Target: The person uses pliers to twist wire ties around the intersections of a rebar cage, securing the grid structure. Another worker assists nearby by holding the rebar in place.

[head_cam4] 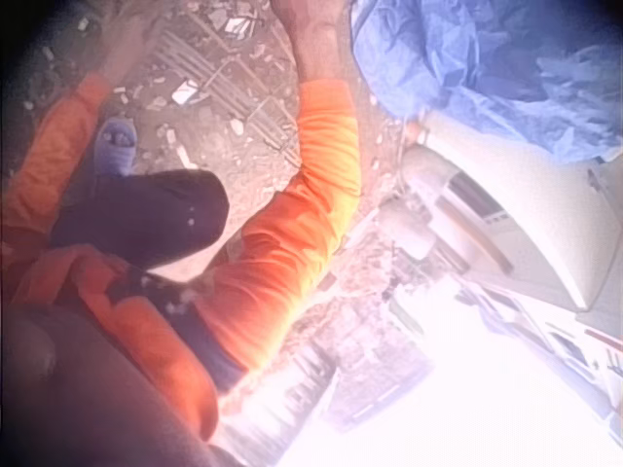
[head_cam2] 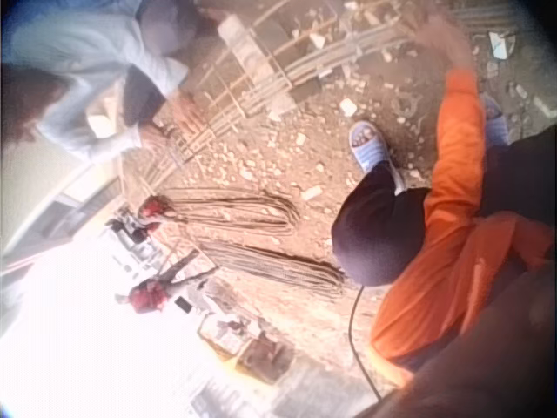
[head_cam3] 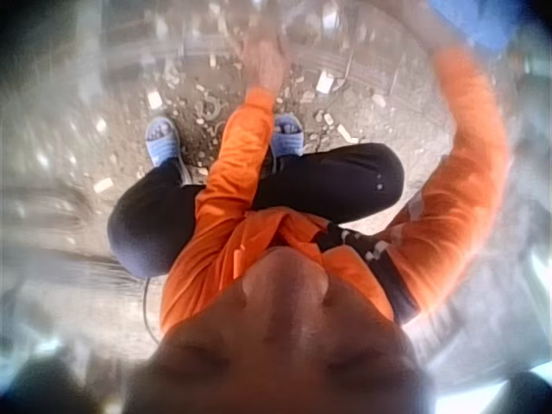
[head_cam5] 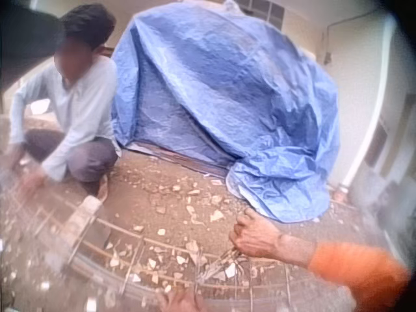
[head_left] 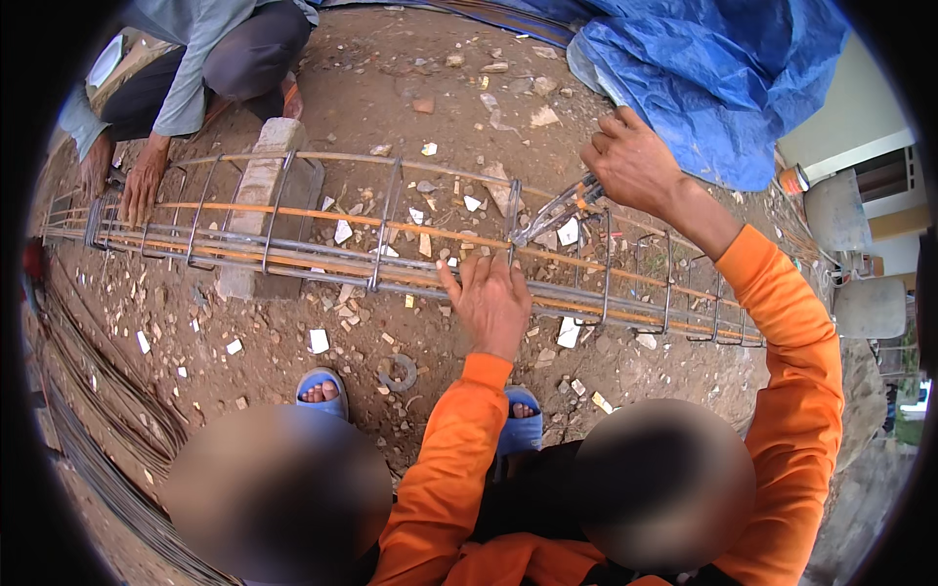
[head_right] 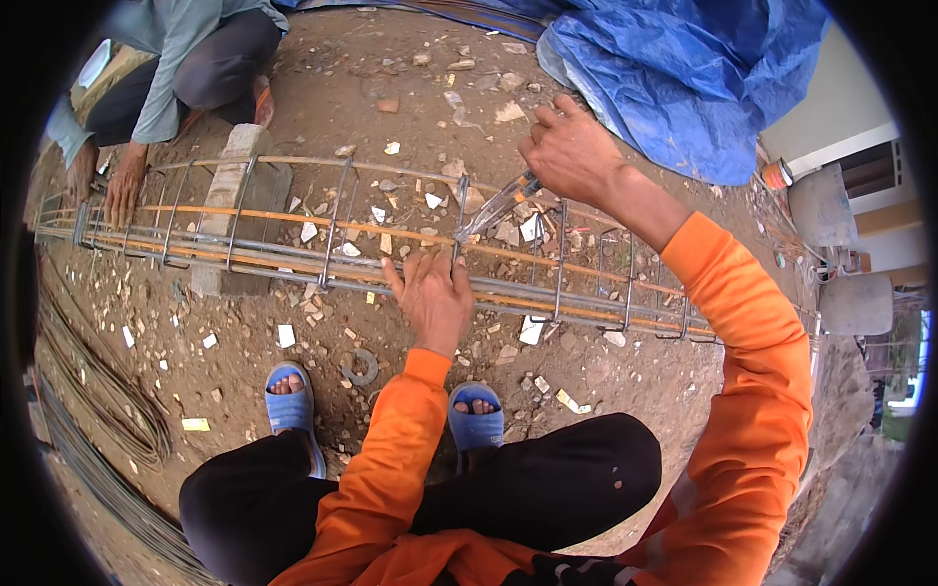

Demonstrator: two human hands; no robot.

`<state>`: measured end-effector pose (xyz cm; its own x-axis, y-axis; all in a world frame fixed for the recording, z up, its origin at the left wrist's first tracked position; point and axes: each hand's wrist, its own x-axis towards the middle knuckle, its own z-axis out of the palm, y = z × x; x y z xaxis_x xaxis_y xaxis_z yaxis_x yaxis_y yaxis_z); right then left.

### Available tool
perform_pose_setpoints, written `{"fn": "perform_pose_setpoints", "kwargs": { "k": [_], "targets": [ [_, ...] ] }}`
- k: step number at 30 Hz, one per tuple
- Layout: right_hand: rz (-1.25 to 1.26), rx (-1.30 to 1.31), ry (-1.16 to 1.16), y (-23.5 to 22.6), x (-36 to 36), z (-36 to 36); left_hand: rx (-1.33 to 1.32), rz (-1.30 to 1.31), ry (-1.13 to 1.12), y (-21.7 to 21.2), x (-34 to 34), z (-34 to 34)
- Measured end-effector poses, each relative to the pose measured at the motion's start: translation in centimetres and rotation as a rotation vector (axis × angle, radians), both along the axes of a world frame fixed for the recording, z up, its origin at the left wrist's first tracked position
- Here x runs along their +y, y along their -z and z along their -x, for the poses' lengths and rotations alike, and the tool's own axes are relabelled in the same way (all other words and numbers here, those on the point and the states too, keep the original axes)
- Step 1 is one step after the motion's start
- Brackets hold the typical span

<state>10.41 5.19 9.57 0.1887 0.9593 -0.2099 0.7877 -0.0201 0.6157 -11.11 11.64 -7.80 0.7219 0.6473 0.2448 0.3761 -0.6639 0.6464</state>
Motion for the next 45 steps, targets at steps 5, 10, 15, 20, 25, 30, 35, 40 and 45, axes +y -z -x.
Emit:
{"fn": "perform_pose_setpoints", "kwargs": {
  "k": [5,10,15,20,25,30,35,40,45],
  "targets": [
    [0.072,0.104,0.118,0.1,-0.3,-1.0,-0.035,0.084,0.016,-0.5,-0.5,-0.6],
    [0.319,0.960,0.703,-2.8,-2.7,5.6,-0.018,0.124,-0.012,-0.4,0.2,-0.1],
    [0.420,0.740,0.540,-3.9,-1.8,3.4,-0.070,0.158,-0.005,-0.7,-0.6,-0.5],
    [0.172,0.181,-0.295,-0.5,0.3,-0.6,-0.064,0.115,-0.015,-0.5,-0.1,0.0],
    [0.236,0.232,-0.256,1.8,1.7,-5.4,-0.067,0.117,0.004,-0.7,-0.4,-0.5],
    [-0.034,0.190,-0.248,1.9,0.5,-3.5,-0.066,0.115,0.015,-0.7,-0.1,-0.3],
    [0.298,0.306,0.269,-1.8,-1.4,3.8,-0.082,0.103,-0.024,-0.1,0.0,-0.1],
    [0.517,0.963,0.910,-4.1,-0.7,4.2,-0.101,0.090,-0.022,-0.1,-0.6,-0.3],
    [0.242,0.365,-0.006,0.1,-1.6,0.4,-0.112,0.030,-0.050,0.1,-0.2,-0.2]
  ]
}}
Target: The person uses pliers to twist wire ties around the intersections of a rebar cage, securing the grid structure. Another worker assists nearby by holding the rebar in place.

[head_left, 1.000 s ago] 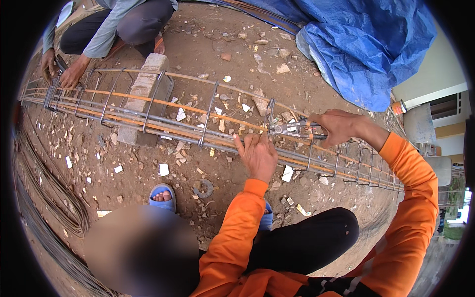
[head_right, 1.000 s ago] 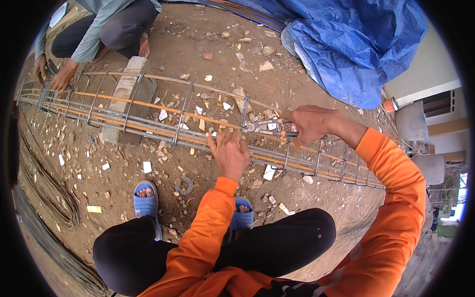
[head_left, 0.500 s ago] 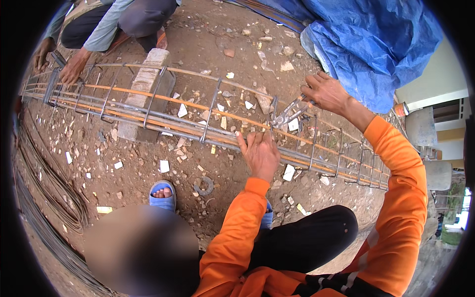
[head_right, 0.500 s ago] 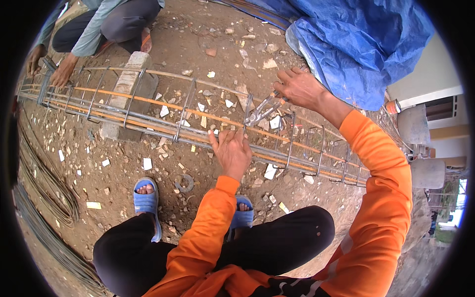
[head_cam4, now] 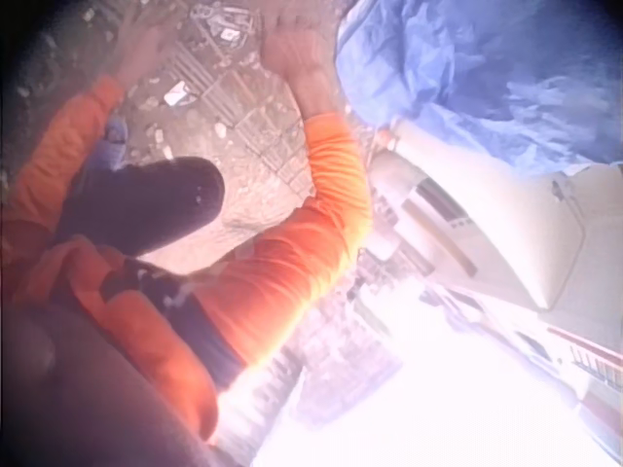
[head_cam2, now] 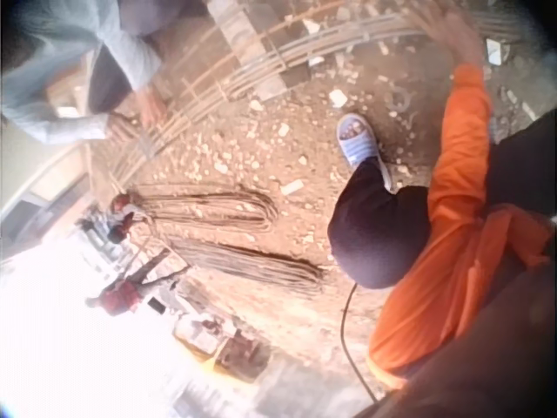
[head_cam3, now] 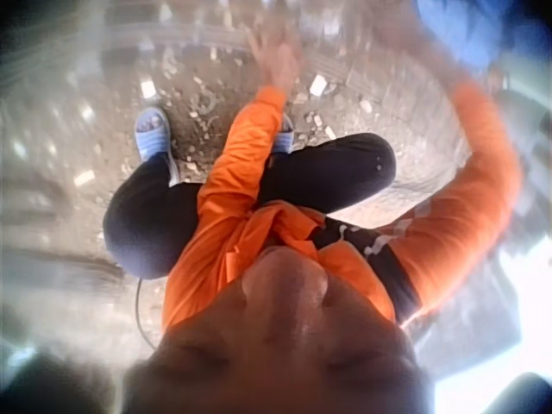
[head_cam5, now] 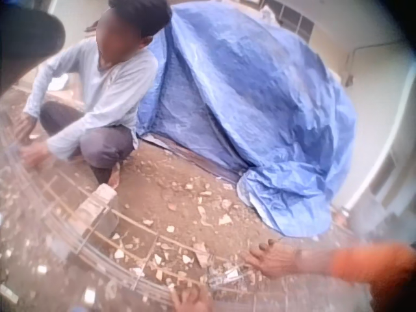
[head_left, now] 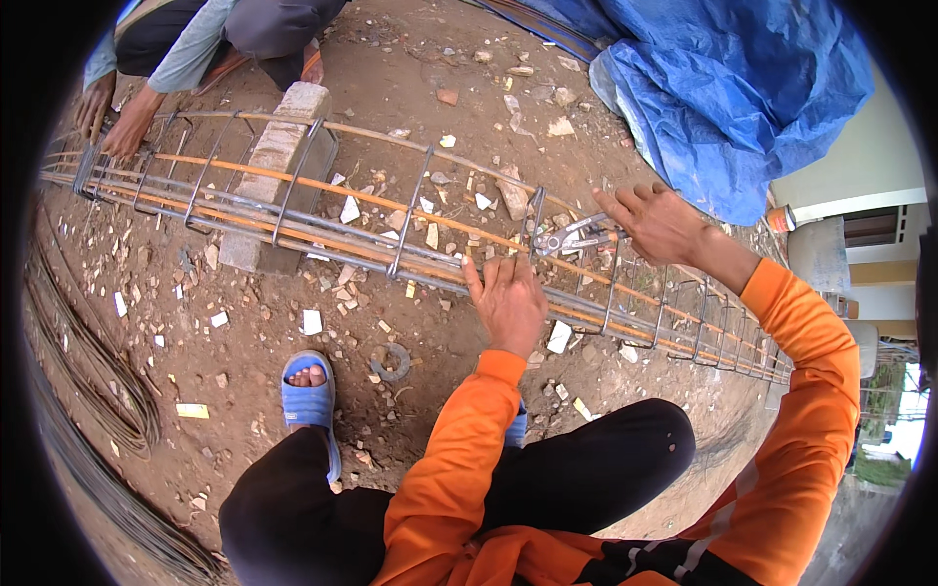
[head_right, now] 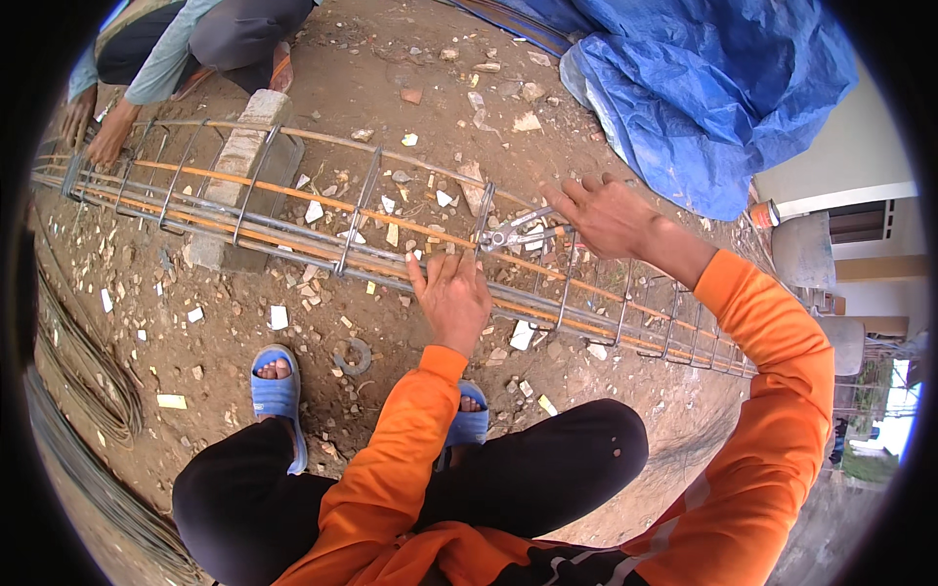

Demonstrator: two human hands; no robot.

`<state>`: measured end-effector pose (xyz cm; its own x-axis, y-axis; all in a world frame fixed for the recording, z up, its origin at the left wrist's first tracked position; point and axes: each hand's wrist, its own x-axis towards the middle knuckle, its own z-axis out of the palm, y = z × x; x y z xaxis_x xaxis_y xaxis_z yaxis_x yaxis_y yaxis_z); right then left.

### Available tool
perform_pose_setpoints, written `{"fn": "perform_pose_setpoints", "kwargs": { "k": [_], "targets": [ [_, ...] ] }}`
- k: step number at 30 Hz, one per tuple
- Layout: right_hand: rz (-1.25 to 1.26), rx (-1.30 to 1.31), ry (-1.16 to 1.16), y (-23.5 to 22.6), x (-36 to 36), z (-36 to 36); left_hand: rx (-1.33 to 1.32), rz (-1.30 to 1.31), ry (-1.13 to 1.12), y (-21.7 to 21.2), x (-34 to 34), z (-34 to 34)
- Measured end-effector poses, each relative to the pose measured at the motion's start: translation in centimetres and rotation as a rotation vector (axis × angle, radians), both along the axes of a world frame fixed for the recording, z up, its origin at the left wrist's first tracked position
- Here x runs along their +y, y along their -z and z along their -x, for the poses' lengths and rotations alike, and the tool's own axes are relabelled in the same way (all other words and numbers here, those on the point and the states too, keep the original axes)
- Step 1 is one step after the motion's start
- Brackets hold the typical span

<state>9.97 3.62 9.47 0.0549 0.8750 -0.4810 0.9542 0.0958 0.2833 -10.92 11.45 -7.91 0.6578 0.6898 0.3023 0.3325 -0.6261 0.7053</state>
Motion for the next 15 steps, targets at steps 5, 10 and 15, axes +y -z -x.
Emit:
{"fn": "perform_pose_setpoints", "kwargs": {
  "k": [5,10,15],
  "targets": [
    [-0.011,-0.122,-0.304,2.3,2.2,-6.2,0.055,0.040,0.063,-0.4,-0.3,0.0],
    [-0.025,-0.100,-0.373,2.8,3.0,-7.6,0.052,0.033,0.095,-0.5,0.1,0.0],
    [0.234,0.172,0.142,1.1,0.8,-3.0,0.066,-0.027,0.066,-0.2,0.2,0.6]
  ]
}}
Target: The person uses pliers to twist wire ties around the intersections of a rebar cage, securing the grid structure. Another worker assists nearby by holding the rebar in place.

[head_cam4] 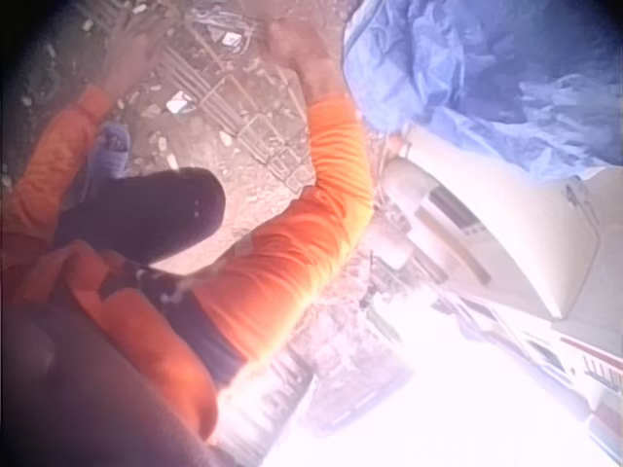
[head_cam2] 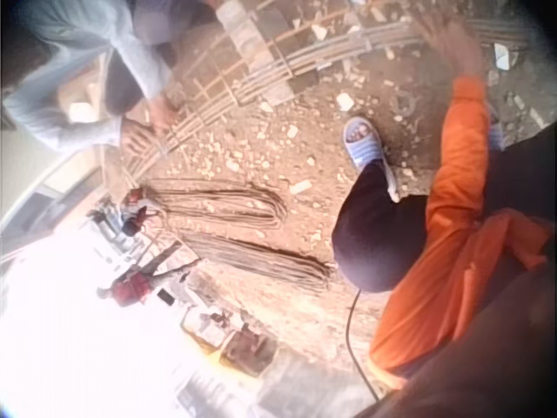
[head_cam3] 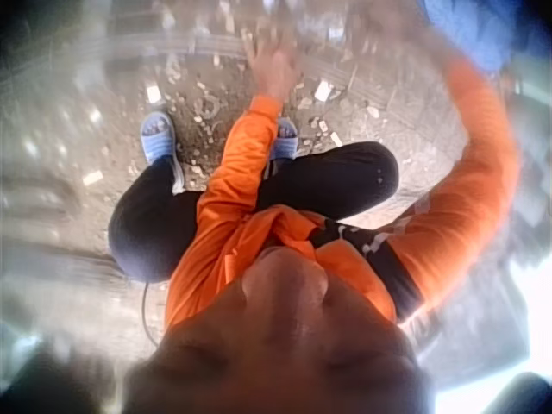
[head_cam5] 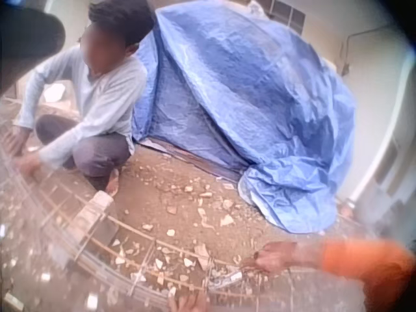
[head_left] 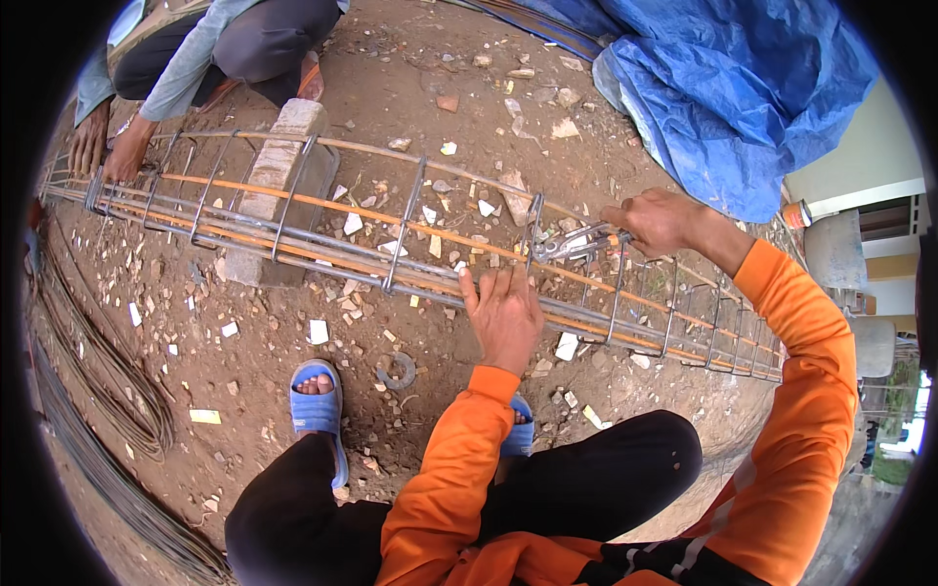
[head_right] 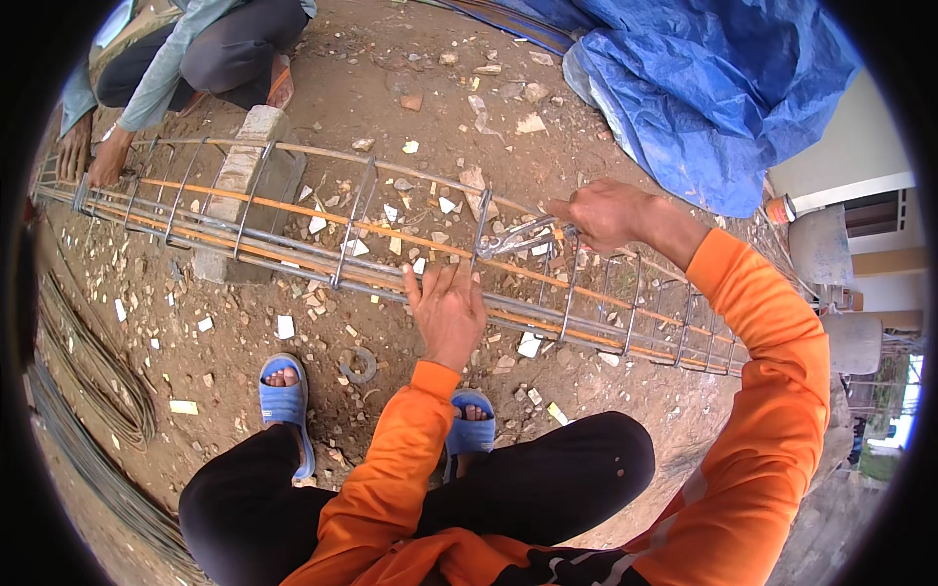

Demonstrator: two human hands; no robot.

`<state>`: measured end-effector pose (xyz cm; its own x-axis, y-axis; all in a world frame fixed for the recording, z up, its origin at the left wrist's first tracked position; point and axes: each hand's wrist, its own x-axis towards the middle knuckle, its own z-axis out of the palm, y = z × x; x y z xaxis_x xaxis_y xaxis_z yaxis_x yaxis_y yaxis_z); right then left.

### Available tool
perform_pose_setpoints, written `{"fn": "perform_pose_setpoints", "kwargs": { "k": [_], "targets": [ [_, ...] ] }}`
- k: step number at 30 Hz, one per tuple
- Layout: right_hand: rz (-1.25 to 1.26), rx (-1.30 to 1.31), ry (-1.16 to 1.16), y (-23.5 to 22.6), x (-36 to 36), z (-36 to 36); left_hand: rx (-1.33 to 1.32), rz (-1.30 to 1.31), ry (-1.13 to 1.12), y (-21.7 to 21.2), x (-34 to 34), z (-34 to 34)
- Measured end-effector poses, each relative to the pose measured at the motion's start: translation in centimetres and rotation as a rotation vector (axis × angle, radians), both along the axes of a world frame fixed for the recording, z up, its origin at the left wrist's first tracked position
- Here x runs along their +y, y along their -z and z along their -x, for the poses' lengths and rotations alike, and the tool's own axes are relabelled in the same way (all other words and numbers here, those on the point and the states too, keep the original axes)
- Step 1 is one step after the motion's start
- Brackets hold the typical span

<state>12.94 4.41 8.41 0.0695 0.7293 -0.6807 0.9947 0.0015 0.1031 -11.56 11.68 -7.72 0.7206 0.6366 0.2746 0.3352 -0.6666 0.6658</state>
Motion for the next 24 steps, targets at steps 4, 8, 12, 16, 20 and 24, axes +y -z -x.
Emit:
{"fn": "perform_pose_setpoints", "kwargs": {
  "k": [4,8,12,16,20,24],
  "targets": [
    [0.064,0.263,0.311,-0.7,-0.9,1.5,-0.097,0.033,-0.025,0.2,0.6,0.0],
    [-0.101,0.266,0.265,2.4,-4.0,0.1,-0.185,0.000,-0.057,-1.7,3.1,0.0],
    [-0.166,0.255,0.266,2.9,-6.3,-1.8,-0.113,0.024,0.148,-1.8,6.3,-0.4],
    [-0.218,0.165,0.383,1.7,-8.8,-3.1,0.035,-0.006,0.328,-1.6,7.7,-1.4],
    [-0.341,0.160,0.483,1.1,-12.2,-2.0,0.067,0.054,0.412,-1.7,7.7,-2.8],
    [-0.402,0.213,0.590,1.1,-14.7,0.3,0.244,0.103,0.392,-3.3,7.3,-3.8]
  ]
}}
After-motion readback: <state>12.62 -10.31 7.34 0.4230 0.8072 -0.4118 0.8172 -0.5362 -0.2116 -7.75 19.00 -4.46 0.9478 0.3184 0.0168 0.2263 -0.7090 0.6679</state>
